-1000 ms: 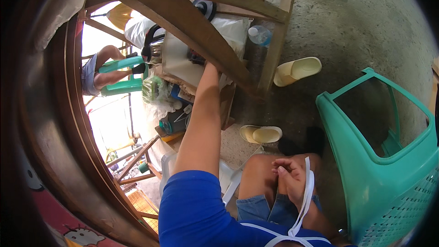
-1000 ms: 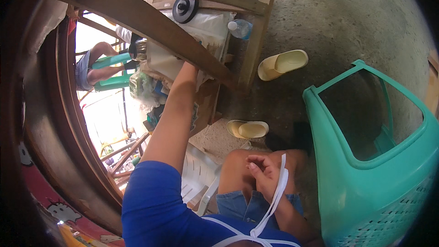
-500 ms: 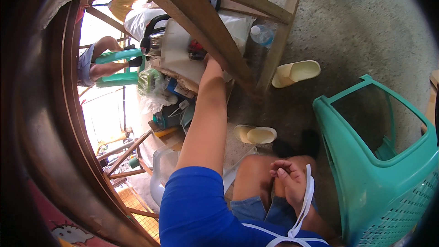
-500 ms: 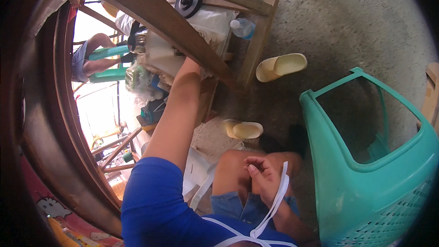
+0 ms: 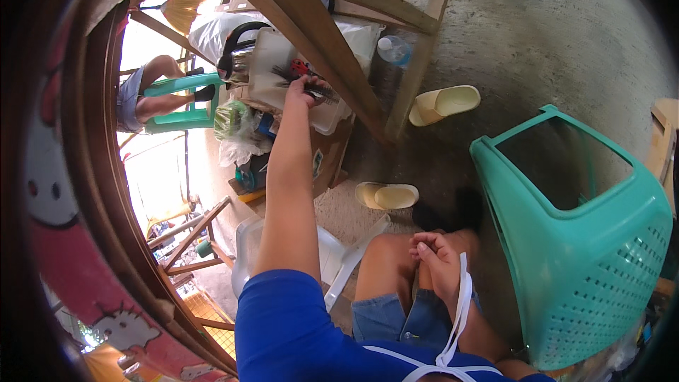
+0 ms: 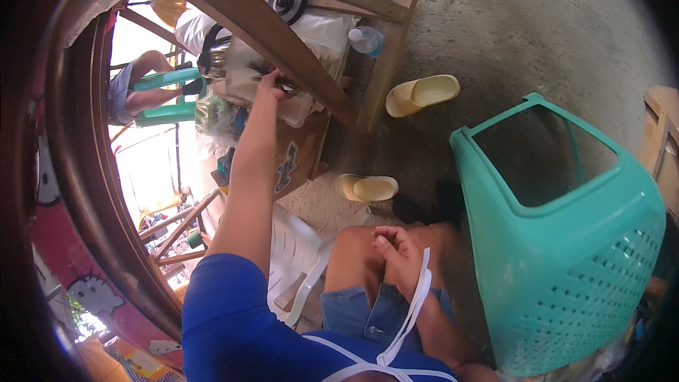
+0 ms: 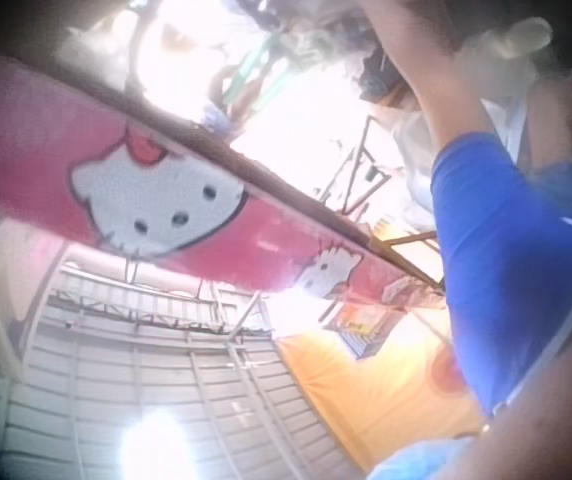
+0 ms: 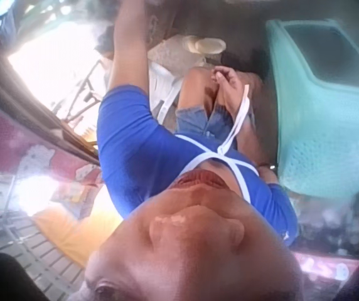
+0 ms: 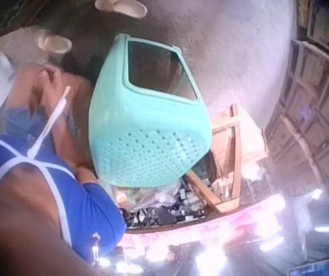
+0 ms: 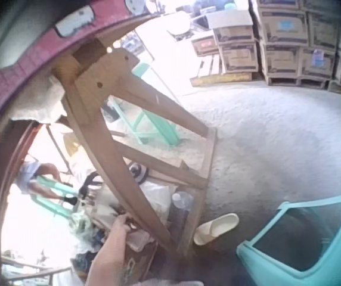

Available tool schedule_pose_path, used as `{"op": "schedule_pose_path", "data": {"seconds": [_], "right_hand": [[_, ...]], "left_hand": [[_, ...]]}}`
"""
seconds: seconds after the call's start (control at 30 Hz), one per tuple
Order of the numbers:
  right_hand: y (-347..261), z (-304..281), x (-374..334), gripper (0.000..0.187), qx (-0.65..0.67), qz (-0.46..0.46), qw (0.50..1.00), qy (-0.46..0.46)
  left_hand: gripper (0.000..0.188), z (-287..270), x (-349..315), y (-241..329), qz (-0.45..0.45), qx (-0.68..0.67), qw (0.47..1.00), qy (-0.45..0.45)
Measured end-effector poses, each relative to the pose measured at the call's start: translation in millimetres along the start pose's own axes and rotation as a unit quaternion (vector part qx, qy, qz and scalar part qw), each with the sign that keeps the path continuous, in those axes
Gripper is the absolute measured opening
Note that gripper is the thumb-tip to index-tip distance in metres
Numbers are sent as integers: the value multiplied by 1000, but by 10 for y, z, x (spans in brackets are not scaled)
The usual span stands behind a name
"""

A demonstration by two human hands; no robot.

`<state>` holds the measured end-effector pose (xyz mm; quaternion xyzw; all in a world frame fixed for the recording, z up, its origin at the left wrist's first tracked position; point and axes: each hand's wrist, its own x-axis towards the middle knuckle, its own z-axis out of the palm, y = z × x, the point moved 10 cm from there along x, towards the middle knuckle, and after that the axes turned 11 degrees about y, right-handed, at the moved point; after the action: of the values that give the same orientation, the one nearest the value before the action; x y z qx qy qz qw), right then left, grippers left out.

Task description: The person assembles spiral notebooks by inserting plastic coils into the punched edges, trimming the excess coil with nippers, and stacking the finished products.

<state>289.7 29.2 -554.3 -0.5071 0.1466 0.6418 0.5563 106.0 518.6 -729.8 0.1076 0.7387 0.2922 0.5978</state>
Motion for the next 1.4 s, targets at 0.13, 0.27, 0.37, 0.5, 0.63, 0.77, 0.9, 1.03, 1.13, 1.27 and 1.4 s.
{"op": "schedule_pose_path", "data": {"seconds": [0.13, 0.27, 0.37, 0.5, 0.63, 0.77, 0.9, 1.03, 1.13, 1.27, 1.4], "right_hand": [[90, -124, -78, 20, -7, -7, 1000, 18], [168, -158, -205, 19, -41, 3, 999, 13], [232, -328, -190, 19, -41, 15, 998, 53], [302, -434, -189, 19, -60, -3, 995, 76], [355, -461, -211, 17, -65, -5, 995, 81], [320, -485, -160, 17, -57, -29, 995, 76], [310, -365, -167, 18, -96, -16, 993, 74], [243, -381, -247, 22, -138, -69, 985, 75], [155, -454, -457, 25, -114, -60, 986, 106], [-11, -103, -1074, 32, -128, 110, 983, 76], [-791, 416, -1745, 27, -133, 19, 987, 85]], "left_hand": [[31, -148, -519, 627, 290, 7, 952, 101], [34, -340, -1105, 1053, 414, -10, 899, 144], [38, -86, -1383, 1076, 419, -1, 893, 162], [49, -60, -1469, 1141, 379, -13, 920, 103], [57, -249, -1364, 1211, 328, -29, 935, 128], [53, -239, -1526, 1301, 347, -51, 926, 138], [37, -296, -1966, 1326, 453, -101, 885, 30], [23, -356, -2535, 181, 248, 10, 967, 54], [19, -356, -3434, -948, 182, 160, 968, -71], [41, -730, -4658, -2234, 92, 430, 889, -123], [75, -543, -6016, -1918, 208, 492, 821, -205]]}}
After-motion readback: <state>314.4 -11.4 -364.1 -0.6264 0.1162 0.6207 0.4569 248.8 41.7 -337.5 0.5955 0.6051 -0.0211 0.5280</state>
